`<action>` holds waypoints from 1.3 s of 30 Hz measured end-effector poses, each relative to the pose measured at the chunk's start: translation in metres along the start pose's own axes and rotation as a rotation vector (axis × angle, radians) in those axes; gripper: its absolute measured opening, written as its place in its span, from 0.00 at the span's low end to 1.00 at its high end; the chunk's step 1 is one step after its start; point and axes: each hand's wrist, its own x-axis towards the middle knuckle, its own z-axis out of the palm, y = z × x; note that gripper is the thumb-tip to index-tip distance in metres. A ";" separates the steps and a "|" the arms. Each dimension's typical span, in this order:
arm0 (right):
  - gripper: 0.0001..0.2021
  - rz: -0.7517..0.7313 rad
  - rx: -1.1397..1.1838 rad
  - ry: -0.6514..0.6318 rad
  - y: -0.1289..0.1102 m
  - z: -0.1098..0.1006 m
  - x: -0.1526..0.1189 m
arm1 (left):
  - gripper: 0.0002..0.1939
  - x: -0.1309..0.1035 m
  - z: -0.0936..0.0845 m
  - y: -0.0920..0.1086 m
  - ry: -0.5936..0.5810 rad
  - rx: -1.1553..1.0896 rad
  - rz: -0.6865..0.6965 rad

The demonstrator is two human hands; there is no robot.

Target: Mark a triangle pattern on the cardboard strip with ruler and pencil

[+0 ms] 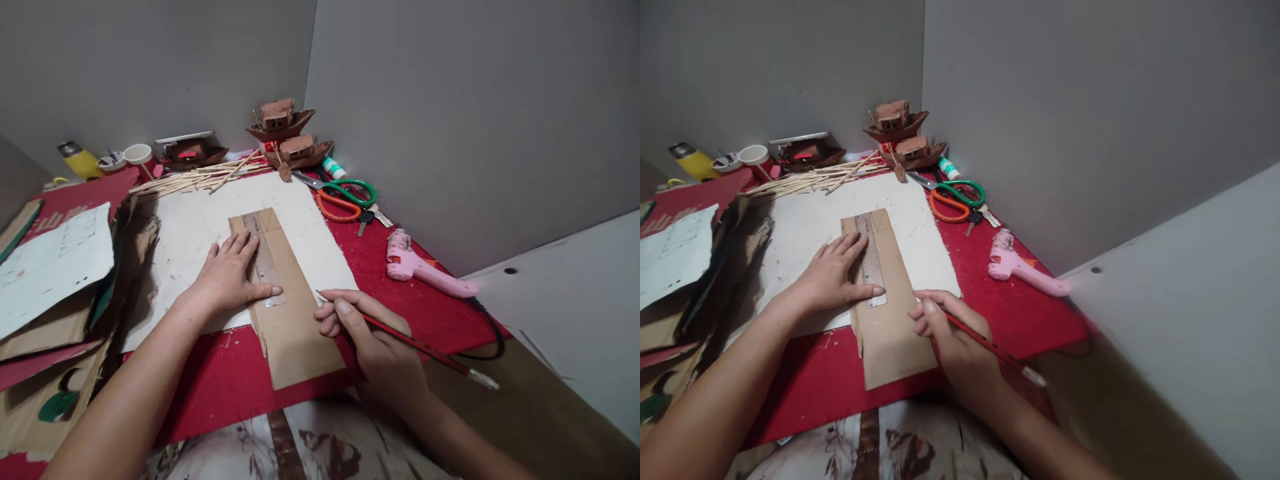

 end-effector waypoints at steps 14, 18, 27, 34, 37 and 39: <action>0.15 -0.003 0.071 -0.022 0.002 -0.002 -0.001 | 0.22 -0.005 -0.022 0.015 0.062 0.438 0.174; 0.15 0.008 0.072 -0.020 0.002 -0.003 0.000 | 0.13 -0.001 -0.030 0.021 0.047 0.524 0.220; 0.17 0.015 0.065 -0.048 0.007 -0.007 0.002 | 0.10 -0.001 -0.045 0.007 0.062 0.600 0.300; 0.11 -0.183 -0.113 0.187 0.004 -0.031 -0.004 | 0.12 -0.069 -0.029 0.037 0.475 0.553 0.418; 0.10 -0.320 -0.282 0.119 0.006 -0.033 -0.002 | 0.12 -0.092 0.000 0.048 0.463 0.388 0.380; 0.10 -0.425 -0.377 0.023 0.009 -0.033 0.002 | 0.11 -0.102 0.017 0.046 0.460 0.256 0.300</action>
